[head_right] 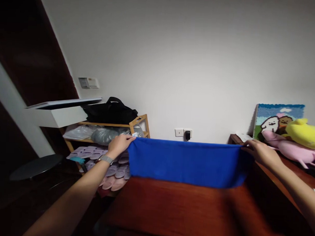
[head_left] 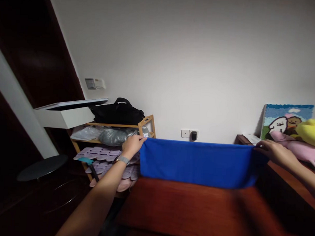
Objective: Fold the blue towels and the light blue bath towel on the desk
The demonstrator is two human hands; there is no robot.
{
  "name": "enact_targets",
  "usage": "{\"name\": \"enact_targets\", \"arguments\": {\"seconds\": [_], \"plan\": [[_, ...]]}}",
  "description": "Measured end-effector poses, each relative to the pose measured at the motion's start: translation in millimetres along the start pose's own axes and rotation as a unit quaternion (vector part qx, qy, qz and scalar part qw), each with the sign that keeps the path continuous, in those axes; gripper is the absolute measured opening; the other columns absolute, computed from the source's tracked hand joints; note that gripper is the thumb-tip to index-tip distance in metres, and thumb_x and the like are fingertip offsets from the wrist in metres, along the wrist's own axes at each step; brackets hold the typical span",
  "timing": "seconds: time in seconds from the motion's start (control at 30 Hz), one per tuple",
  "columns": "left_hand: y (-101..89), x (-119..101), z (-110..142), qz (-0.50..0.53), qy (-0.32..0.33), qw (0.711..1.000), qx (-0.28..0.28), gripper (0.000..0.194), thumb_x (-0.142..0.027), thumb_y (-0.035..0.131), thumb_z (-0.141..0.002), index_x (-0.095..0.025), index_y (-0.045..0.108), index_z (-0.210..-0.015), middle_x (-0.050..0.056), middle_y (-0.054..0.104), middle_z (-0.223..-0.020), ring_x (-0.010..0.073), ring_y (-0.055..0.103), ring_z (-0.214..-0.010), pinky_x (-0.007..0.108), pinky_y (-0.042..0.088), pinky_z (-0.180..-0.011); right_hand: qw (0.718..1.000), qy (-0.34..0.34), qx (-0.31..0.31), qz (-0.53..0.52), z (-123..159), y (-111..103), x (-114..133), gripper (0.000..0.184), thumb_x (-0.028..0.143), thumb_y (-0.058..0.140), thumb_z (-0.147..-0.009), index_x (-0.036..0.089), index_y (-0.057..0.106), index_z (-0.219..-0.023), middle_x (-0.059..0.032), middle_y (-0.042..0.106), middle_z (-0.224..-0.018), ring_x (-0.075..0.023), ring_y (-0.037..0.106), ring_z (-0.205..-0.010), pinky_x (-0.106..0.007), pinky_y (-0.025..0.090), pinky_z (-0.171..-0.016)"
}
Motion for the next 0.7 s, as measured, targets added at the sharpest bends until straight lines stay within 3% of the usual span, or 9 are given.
{"name": "enact_targets", "arguments": {"seconds": [0.1,0.2,0.3,0.4,0.47,0.53,0.6,0.7], "plan": [[-4.0,4.8,9.8,0.029,0.0,0.998,-0.049,0.044,-0.057,0.054,-0.094,-0.025,0.08,-0.109,0.012,0.08,-0.104,0.0313,0.073,-0.091,0.032,0.047,-0.069,0.999,-0.016,-0.002,0.027,11.1,-6.0,-0.1,0.07,0.077,0.032,-0.092,0.021,0.073,-0.104,-0.0135,0.072,-0.108,-0.0209,0.066,-0.084,-0.03,0.046,-0.067],[19.8,28.7,43.1,0.101,0.028,0.993,-0.055,0.044,-0.058,0.053,-0.094,-0.023,0.08,-0.1,0.007,0.081,-0.091,0.0263,0.074,-0.084,0.029,0.049,-0.069,0.999,-0.005,-0.019,-0.037,51.2,2.0,-4.1,0.068,0.079,0.037,-0.09,0.021,0.071,-0.102,-0.0143,0.072,-0.11,-0.0261,0.068,-0.096,-0.035,0.052,-0.083],[72.9,63.5,92.2,0.144,0.022,0.988,-0.052,0.049,-0.062,0.048,-0.094,-0.024,0.078,-0.088,0.005,0.08,-0.088,0.0255,0.074,-0.082,0.031,0.054,-0.073,0.99,0.055,0.017,-0.131,112.3,32.9,-7.7,0.058,0.078,0.052,-0.083,0.026,0.072,-0.098,-0.0103,0.076,-0.106,-0.0282,0.071,-0.098,-0.038,0.055,-0.091],[137.4,95.9,146.2,0.172,0.054,0.981,-0.068,0.053,-0.062,0.043,-0.094,-0.025,0.08,-0.092,0.008,0.08,-0.104,0.0283,0.073,-0.103,0.04,0.057,-0.093,0.977,0.109,0.03,-0.179,180.5,79.3,-12.1,0.059,0.082,0.052,-0.078,0.03,0.075,-0.094,-0.0079,0.079,-0.105,-0.033,0.074,-0.1,-0.045,0.058,-0.095],[175.7,114.0,178.8,0.179,0.07,0.981,-0.032,0.052,-0.059,0.042,-0.094,-0.024,0.081,-0.095,0.008,0.079,-0.112,0.0274,0.074,-0.107,0.041,0.058,-0.097,0.971,0.13,0.063,-0.188,223.2,112.4,-18.2,0.063,0.085,0.052,-0.075,0.03,0.077,-0.09,-0.0081,0.08,-0.101,-0.0343,0.075,-0.096,-0.047,0.061,-0.092],[201.6,128.3,205.4,0.155,0.091,0.984,0.016,0.047,-0.054,0.043,-0.095,-0.026,0.081,-0.101,0.006,0.078,-0.119,0.0264,0.073,-0.11,0.041,0.059,-0.098,0.97,0.136,0.093,-0.18,259.6,139.7,-27.3,0.058,0.081,0.051,-0.078,0.031,0.079,-0.089,-0.0081,0.08,-0.105,-0.0341,0.075,-0.099,-0.046,0.061,-0.093],[212.4,138.4,224.1,0.106,0.122,0.986,0.043,0.041,-0.048,0.045,-0.096,-0.029,0.078,-0.112,0.004,0.076,-0.123,0.0261,0.071,-0.116,0.043,0.057,-0.101,0.971,0.126,0.107,-0.171,287.2,156.5,-38.0,0.054,0.076,0.05,-0.081,0.032,0.081,-0.09,-0.0088,0.079,-0.11,-0.0349,0.074,-0.104,-0.048,0.061,-0.094],[207.9,147.2,241.4,0.025,0.182,0.982,0.047,0.04,-0.036,0.046,-0.097,-0.032,0.071,-0.128,0.003,0.073,-0.131,0.025,0.067,-0.123,0.045,0.05,-0.11,0.975,0.105,0.103,-0.167,311.8,160.8,-52.1,0.049,0.069,0.052,-0.081,0.033,0.082,-0.094,-0.0099,0.078,-0.112,-0.0369,0.073,-0.106,-0.054,0.06,-0.094]]}}
Point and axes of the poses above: each hand's wrist, its own z-axis away from the middle knuckle, its own y-axis out of the palm, x = y × z, the point moved 2 cm from there along -z, towards the middle knuckle
